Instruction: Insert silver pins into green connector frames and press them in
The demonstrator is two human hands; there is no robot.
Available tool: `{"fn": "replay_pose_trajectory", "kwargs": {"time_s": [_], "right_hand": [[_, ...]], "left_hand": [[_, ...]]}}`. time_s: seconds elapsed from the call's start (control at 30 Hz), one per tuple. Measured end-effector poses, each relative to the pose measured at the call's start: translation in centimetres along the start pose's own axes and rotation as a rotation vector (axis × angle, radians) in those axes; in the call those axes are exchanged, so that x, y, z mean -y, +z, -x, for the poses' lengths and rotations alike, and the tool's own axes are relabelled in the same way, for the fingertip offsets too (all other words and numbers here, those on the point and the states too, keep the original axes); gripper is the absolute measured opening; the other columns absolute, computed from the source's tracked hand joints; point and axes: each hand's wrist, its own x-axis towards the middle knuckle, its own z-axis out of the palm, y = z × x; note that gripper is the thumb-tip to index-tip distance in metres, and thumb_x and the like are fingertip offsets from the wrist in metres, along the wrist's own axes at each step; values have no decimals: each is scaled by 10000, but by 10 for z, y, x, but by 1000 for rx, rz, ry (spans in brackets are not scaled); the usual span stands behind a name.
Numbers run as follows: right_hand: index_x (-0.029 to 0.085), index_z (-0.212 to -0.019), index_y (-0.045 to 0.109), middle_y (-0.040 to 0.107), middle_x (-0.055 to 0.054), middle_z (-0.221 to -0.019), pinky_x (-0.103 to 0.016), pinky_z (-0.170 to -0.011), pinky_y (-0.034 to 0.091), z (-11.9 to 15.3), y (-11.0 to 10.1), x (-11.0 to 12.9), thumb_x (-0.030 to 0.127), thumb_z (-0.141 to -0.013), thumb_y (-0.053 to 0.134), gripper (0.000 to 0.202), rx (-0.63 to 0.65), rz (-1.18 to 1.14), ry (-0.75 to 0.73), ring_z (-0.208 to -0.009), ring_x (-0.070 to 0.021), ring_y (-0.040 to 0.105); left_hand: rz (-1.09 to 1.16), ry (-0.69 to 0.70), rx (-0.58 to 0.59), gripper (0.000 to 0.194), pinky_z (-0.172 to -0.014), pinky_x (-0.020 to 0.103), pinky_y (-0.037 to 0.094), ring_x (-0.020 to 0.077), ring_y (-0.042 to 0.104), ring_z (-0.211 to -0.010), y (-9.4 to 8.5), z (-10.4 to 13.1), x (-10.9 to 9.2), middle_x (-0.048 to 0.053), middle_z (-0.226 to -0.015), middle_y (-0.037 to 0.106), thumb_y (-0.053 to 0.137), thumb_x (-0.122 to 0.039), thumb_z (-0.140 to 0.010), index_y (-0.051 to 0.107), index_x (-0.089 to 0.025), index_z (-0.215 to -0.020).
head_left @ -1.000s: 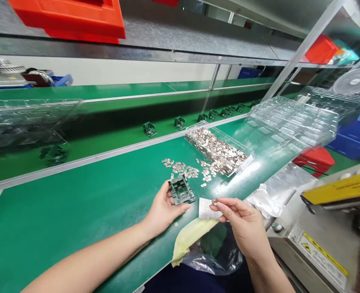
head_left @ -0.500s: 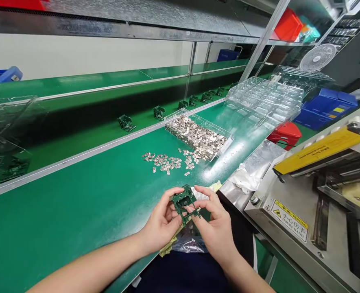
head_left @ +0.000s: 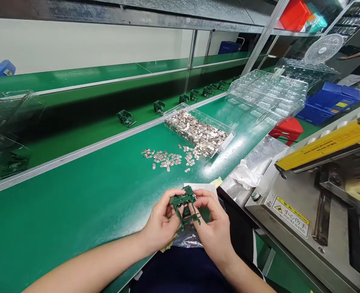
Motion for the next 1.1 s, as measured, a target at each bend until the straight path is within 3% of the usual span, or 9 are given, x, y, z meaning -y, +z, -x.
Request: {"fn": "replay_pose_trajectory", "kwargs": {"time_s": [0.13,0.27,0.33,0.43,0.6,0.73,1.1], "right_hand": [[207,-935,639,638,-83,-1002,-322,-746,510,1,0,-1,192,-858,589,93,2,-84,-11,-931,-227,614],[246,-1033,675,608,-81,-1110,-363,-885,491,3,-3,-6,139,-863,559,232,42,-5,-156,-1050,-240,584],[261,-1099,651,603,-77,-1135,-364,-888,492,4,-3,-9,133,-857,569,286,50,10,-160,-1047,-239,585],[262,-1151,589,633,-57,-1049,-318,-786,526,5,1,-11,167,-855,609,311,47,-97,-12,-907,-203,620],[211,-1007,588,649,-40,-894,-254,-727,553,2,8,-7,262,-810,708,236,51,-389,231,-821,-169,634],[209,-925,573,624,-7,-797,-216,-632,549,1,11,-4,259,-751,761,261,34,-525,271,-706,-139,609],[207,-854,573,608,28,-767,-149,-620,521,13,-6,-6,190,-741,766,224,-32,-631,336,-655,-87,583]], "left_hand": [[32,-16,-24,258,-737,248,535,149,606,-803,0,-2,-3,29,-955,611,584,-311,-889,537,-259,-1137],[99,-55,-15,274,-807,284,544,158,604,-857,0,-2,0,33,-993,596,596,-312,-882,529,-262,-1143],[119,-69,-13,281,-821,300,544,164,600,-876,1,-2,1,34,-994,581,598,-307,-881,522,-257,-1147],[106,-62,-16,254,-787,277,539,151,592,-852,1,0,2,27,-978,575,590,-292,-887,525,-253,-1130],[72,-61,-45,249,-723,256,527,145,580,-792,2,1,2,26,-938,585,601,-291,-874,537,-239,-1110],[83,-93,-52,257,-715,255,526,146,572,-794,5,2,2,21,-938,581,613,-270,-860,541,-241,-1106],[-2,-113,-29,319,-691,233,514,128,562,-757,26,9,-4,10,-926,598,587,-140,-821,537,-231,-1122]]}}
